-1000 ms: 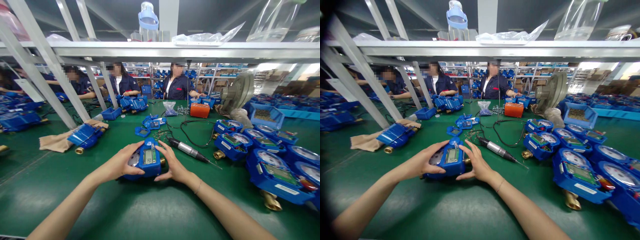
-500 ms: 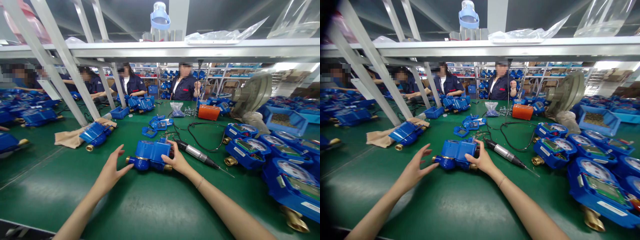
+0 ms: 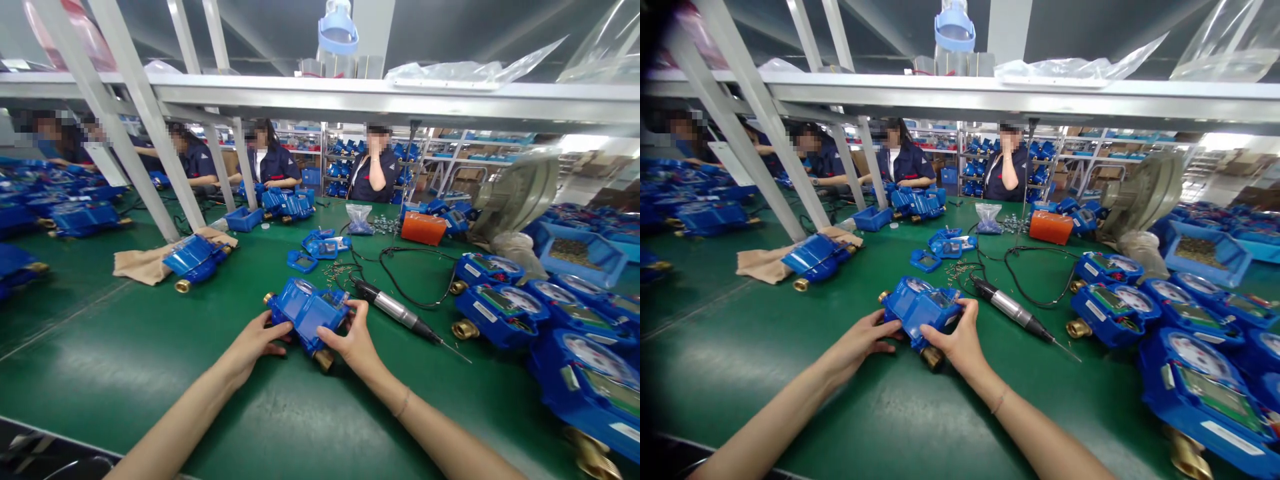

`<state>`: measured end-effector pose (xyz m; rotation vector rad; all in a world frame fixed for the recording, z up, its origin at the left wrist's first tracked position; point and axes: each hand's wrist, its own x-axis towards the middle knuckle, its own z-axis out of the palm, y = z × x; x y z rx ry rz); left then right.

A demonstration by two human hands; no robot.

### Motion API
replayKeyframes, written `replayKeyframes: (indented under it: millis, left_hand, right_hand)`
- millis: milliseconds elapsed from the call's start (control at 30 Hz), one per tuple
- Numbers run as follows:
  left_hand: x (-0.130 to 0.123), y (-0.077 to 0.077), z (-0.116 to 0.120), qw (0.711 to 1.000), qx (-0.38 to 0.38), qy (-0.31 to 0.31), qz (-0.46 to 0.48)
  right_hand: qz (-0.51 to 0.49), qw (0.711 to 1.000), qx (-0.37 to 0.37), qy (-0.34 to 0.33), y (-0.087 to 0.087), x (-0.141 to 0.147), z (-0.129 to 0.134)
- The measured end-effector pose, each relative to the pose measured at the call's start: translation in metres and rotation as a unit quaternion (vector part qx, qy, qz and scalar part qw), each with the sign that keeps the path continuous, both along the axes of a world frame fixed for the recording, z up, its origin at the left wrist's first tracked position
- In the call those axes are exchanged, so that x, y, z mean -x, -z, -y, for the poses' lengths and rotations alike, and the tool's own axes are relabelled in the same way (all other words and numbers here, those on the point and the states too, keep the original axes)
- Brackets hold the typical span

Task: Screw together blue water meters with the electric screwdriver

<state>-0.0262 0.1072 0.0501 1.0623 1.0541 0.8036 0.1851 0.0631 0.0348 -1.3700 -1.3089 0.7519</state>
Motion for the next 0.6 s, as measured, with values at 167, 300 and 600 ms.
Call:
replayKeyframes:
  millis: [167, 300, 600]
  left_hand:
    - [-0.001, 0.001, -0.024, 1.000, -0.015, 0.027, -0.002]
    - [-0.006, -0.001, -0.023, 0.998, -0.039, 0.038, 0.035]
    - [-0.002, -0.020, -0.017, 0.988, -0.155, -0.012, 0.021]
  right_hand:
    - [-0.067, 0.996, 0.001, 0.065, 0.005, 0.021, 0.013]
    - [-0.124, 0.990, 0.008, 0.068, -0.002, 0.024, 0.016]
    - [-0.348, 0.935, 0.065, -0.011, -0.025, 0.045, 0.033]
